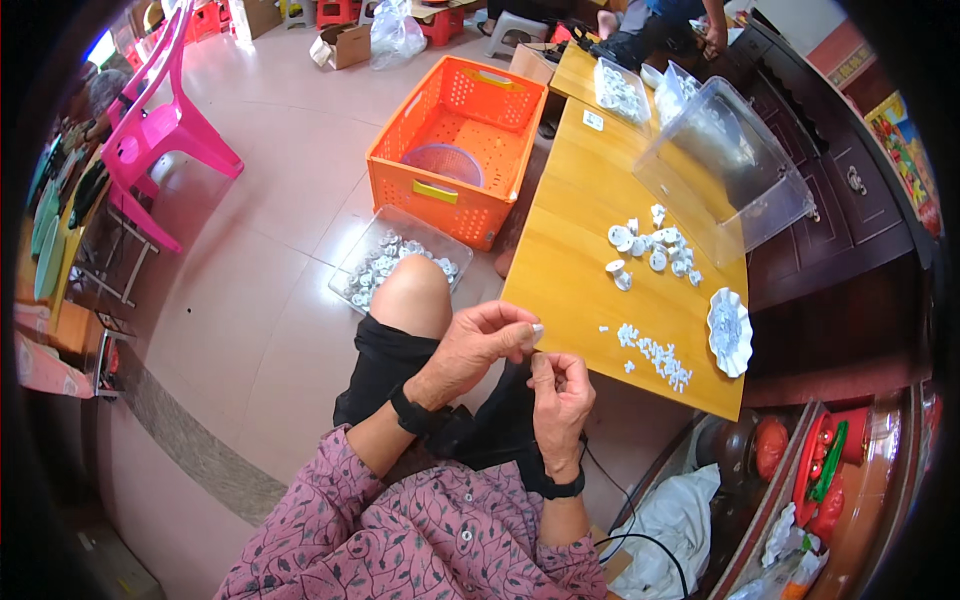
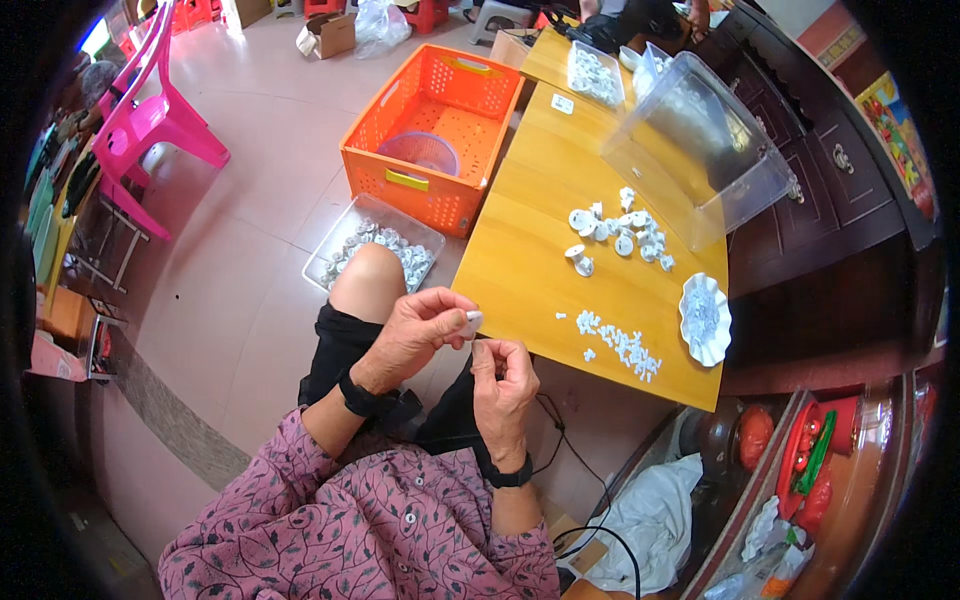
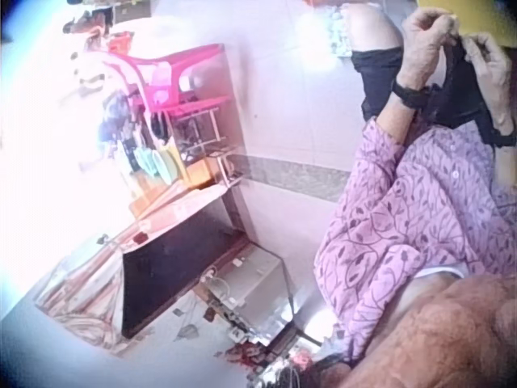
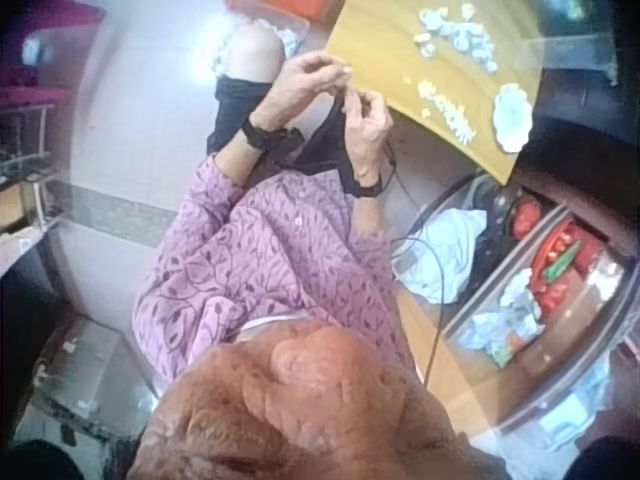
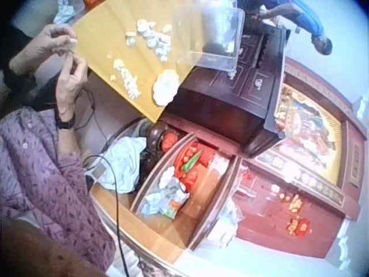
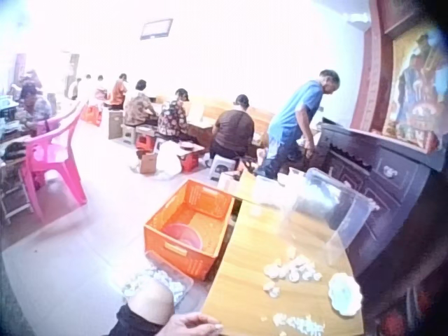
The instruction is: Assembling small plastic components by hand at a low table.
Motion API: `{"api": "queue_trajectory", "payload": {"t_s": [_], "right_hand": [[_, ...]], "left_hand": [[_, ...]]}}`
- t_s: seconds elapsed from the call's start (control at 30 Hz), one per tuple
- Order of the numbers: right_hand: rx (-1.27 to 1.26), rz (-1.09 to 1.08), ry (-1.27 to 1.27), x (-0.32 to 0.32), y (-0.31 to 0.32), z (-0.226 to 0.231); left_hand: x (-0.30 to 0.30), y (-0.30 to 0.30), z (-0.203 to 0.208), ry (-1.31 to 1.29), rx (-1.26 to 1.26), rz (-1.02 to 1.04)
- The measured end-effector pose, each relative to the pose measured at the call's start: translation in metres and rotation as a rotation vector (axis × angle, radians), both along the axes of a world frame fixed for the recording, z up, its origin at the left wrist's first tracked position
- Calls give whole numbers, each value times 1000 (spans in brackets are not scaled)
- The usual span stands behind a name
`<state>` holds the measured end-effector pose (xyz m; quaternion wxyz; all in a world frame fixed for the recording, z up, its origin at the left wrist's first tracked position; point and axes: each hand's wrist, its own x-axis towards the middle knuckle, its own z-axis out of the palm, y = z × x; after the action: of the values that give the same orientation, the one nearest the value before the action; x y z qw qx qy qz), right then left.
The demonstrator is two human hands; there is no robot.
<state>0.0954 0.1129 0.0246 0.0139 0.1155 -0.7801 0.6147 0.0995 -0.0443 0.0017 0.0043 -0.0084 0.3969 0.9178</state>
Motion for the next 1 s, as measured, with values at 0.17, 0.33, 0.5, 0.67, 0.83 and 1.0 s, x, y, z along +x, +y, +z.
{"api": "queue_trajectory", "payload": {"t_s": [0.17,0.33,0.5,0.67,0.83,1.0], "right_hand": [[169,184,74,2,-9,-15],[388,388,177,5,-21,-31],[434,483,241,3,-26,-52],[427,479,112,-3,-22,-78],[456,465,181,-17,-20,-82],[388,465,31,-26,-15,-91]], "left_hand": [[-2,-42,12,-95,-8,326],[-22,-111,-20,-179,-1,504],[-33,-139,-51,-418,-102,732],[1,-127,-71,-238,-554,217],[29,-107,-57,10,-949,-92],[27,-95,-52,-97,-1154,-20]]}}
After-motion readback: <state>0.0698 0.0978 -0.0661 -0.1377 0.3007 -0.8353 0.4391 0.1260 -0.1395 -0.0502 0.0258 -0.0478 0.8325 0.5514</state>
